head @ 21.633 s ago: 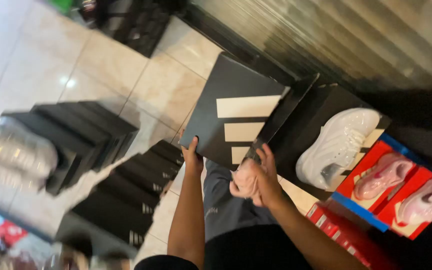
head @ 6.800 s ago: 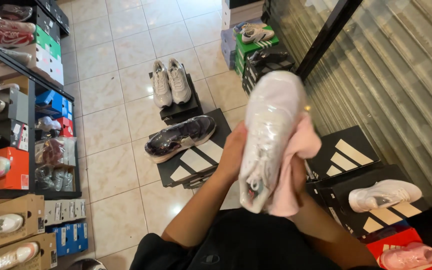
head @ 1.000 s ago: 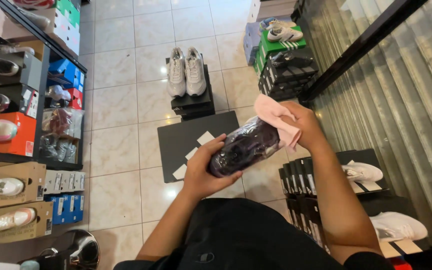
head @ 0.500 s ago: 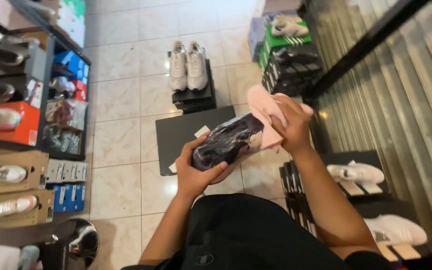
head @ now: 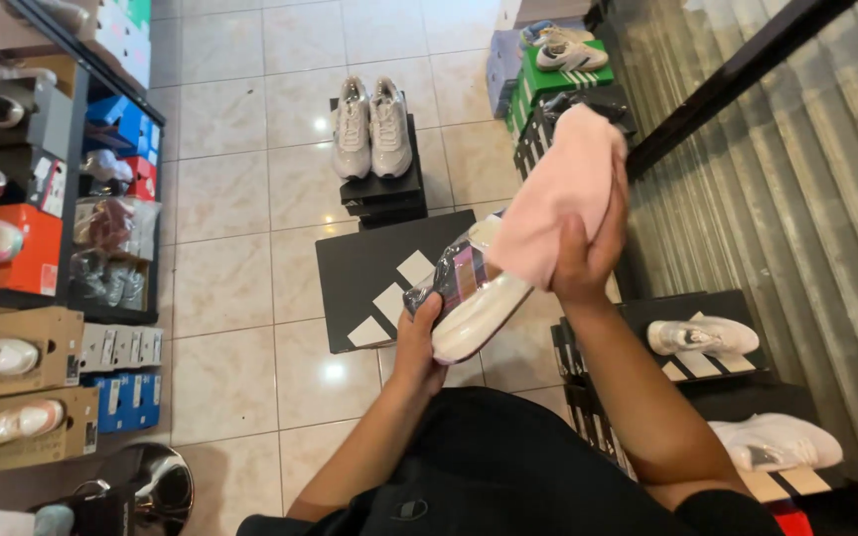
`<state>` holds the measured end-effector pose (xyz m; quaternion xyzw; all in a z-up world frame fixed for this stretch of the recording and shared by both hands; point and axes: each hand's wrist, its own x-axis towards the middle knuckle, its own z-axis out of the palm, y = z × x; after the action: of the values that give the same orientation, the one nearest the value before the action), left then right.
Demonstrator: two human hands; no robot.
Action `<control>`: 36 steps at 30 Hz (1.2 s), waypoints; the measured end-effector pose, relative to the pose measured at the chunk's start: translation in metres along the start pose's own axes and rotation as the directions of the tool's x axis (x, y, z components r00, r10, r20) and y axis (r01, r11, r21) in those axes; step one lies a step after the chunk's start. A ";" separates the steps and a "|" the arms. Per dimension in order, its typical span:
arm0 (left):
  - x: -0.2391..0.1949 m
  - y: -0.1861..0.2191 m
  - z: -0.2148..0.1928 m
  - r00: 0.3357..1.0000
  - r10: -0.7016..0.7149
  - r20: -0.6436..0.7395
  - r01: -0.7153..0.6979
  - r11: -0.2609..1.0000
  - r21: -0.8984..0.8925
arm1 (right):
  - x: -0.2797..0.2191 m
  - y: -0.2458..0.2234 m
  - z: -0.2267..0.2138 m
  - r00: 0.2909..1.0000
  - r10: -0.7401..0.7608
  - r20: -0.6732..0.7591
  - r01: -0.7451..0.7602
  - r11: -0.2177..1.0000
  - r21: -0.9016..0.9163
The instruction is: Cleaning shoe boxes with a cloth and inspecting the shoes inside
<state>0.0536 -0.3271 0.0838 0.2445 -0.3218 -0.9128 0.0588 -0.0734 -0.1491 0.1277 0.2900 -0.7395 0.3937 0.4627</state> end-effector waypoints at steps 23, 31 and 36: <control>0.013 0.038 0.015 0.752 -0.510 0.417 0.637 0.726 -0.261 | -0.005 -0.113 0.027 0.984 0.046 0.174 -0.064 0.993 0.099; 0.011 0.033 0.017 0.679 -0.419 0.602 0.630 0.753 -0.187 | -0.050 -0.103 0.008 0.964 -0.079 0.256 0.034 0.984 0.175; 0.013 0.024 0.021 0.590 -0.369 0.718 0.627 0.770 -0.120 | -0.029 -0.071 -0.010 0.953 0.299 -0.047 -0.240 0.840 0.487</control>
<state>0.0310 -0.3380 0.1071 -0.0266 -0.0642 -0.9582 -0.2775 -0.0010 -0.1760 0.1260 0.2631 -0.6239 0.6412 0.3612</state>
